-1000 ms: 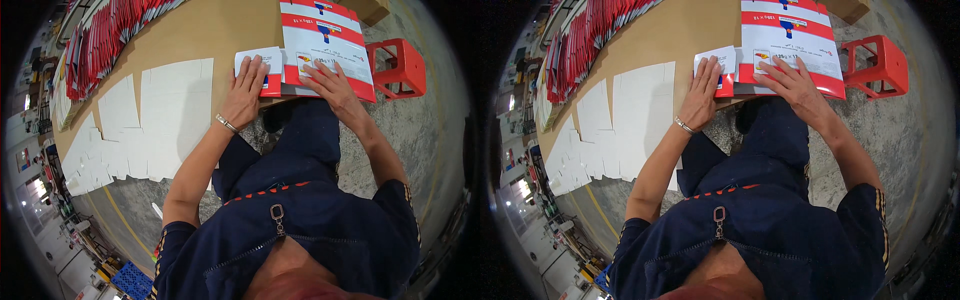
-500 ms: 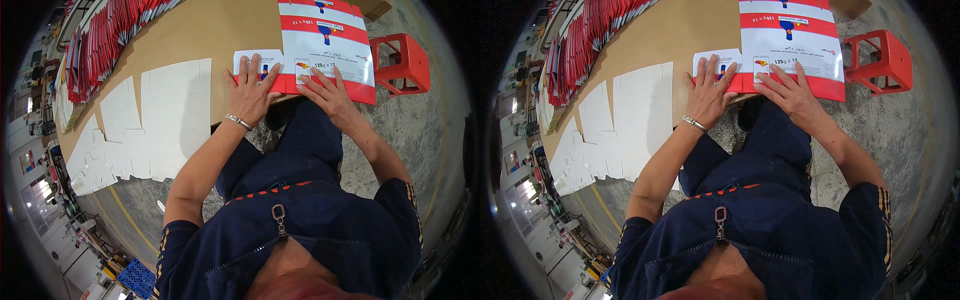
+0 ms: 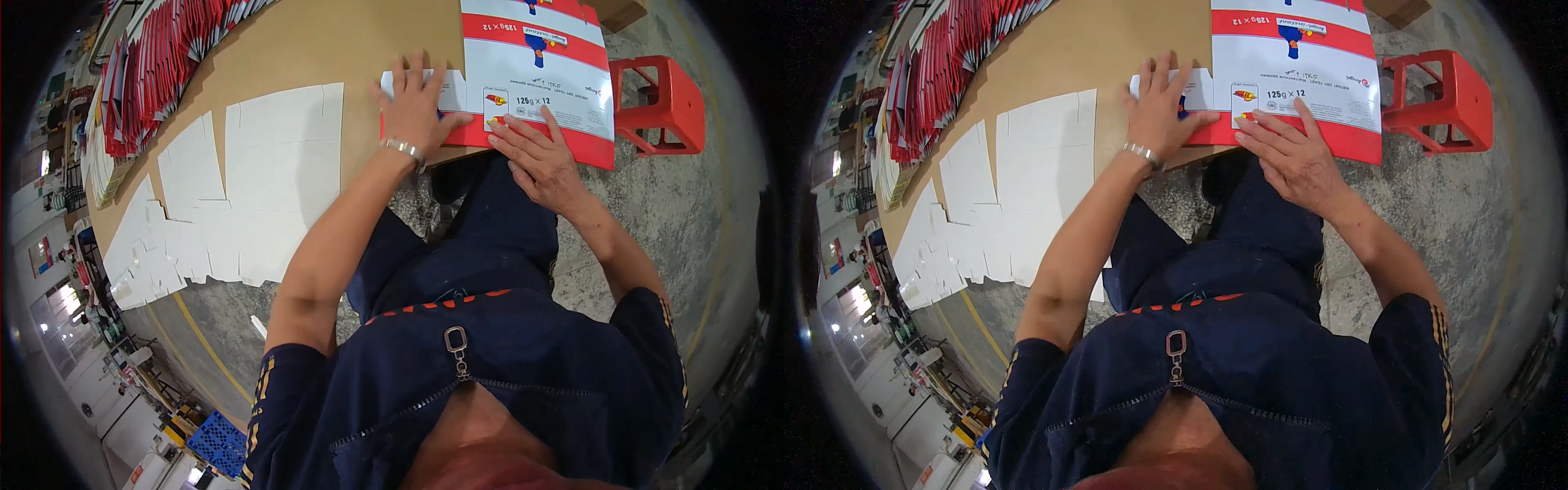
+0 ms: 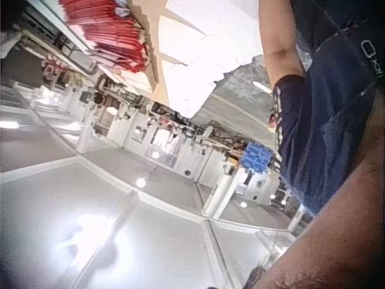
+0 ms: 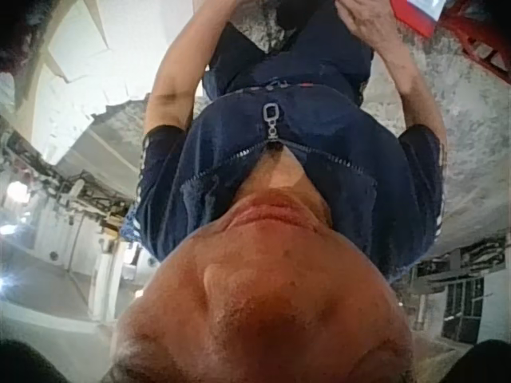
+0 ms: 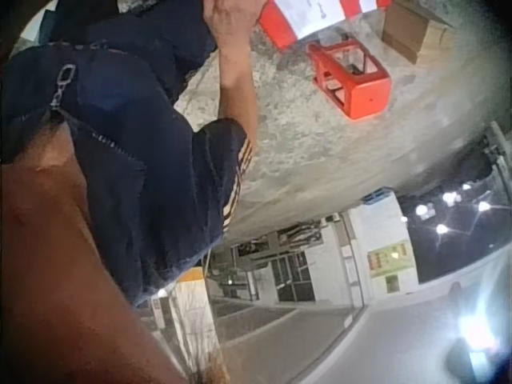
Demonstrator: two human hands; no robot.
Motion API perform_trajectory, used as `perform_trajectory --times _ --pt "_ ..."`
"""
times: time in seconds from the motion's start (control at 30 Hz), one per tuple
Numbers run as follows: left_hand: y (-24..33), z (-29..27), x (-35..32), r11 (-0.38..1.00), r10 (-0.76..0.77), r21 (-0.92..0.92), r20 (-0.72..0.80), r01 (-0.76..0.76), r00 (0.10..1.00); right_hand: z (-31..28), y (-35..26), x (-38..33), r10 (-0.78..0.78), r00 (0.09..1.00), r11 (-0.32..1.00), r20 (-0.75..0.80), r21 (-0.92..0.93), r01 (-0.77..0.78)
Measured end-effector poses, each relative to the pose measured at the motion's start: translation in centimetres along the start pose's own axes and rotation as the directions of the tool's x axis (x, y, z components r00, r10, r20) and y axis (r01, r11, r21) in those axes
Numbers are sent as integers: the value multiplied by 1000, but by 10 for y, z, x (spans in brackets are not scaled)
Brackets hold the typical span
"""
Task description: The person assembles small cardboard boxes by folding flat white inserts into red printed sleeves. The person repeatedly picks up a white insert, folds it into a box shape, and slides it into a red sleeve, then places the finished unit on a growing stack.
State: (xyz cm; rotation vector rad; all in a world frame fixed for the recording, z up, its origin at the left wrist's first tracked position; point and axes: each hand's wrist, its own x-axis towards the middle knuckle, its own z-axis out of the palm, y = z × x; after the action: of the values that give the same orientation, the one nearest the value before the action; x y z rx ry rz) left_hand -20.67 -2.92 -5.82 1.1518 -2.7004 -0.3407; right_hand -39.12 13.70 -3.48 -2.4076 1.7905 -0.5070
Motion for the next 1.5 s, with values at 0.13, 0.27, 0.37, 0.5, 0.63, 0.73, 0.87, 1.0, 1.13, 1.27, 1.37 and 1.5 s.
perform_trajectory --times 0.13,0.27,0.37,0.5,0.63,0.73,0.87,1.0,1.13,1.27,1.37,1.5 --pt "5 0 52 991 -95 -103 -69 88 993 -5 -16 -7 79 994 967 -79 248 -57" --pt "23 -7 7 763 -156 -641 -52 87 986 -3 -72 -42 461 830 251 314 851 -461" --pt "52 -35 -58 516 30 -834 244 194 969 17 -96 -46 677 515 -458 525 849 -263" --pt "32 -78 -101 705 177 -706 85 -66 980 0 -32 -26 785 562 -88 261 945 -316" --pt "-43 -98 -164 983 -81 -158 114 98 990 -48 118 9 732 668 365 131 753 -547" --pt "-74 -114 -230 966 -254 23 244 256 936 -57 238 73 653 742 506 151 642 -576" --pt "-88 -129 -286 905 -423 180 497 386 758 -26 306 250 506 862 733 -27 539 -414" --pt "-88 -110 -312 870 -482 195 531 453 697 50 260 427 553 833 713 -5 521 -470" --pt "-99 -106 -310 898 -429 109 438 427 790 97 240 492 524 841 448 135 796 -407" --pt "-98 -110 -318 925 -357 -24 278 378 892 91 214 460 171 964 915 -205 395 -78" --pt "-72 -107 -326 904 -399 -101 148 415 905 66 28 359 -96 992 806 -80 578 125" --pt "-71 -114 -300 922 -374 -115 -27 369 927 21 -151 242 -807 589 433 -32 646 628"
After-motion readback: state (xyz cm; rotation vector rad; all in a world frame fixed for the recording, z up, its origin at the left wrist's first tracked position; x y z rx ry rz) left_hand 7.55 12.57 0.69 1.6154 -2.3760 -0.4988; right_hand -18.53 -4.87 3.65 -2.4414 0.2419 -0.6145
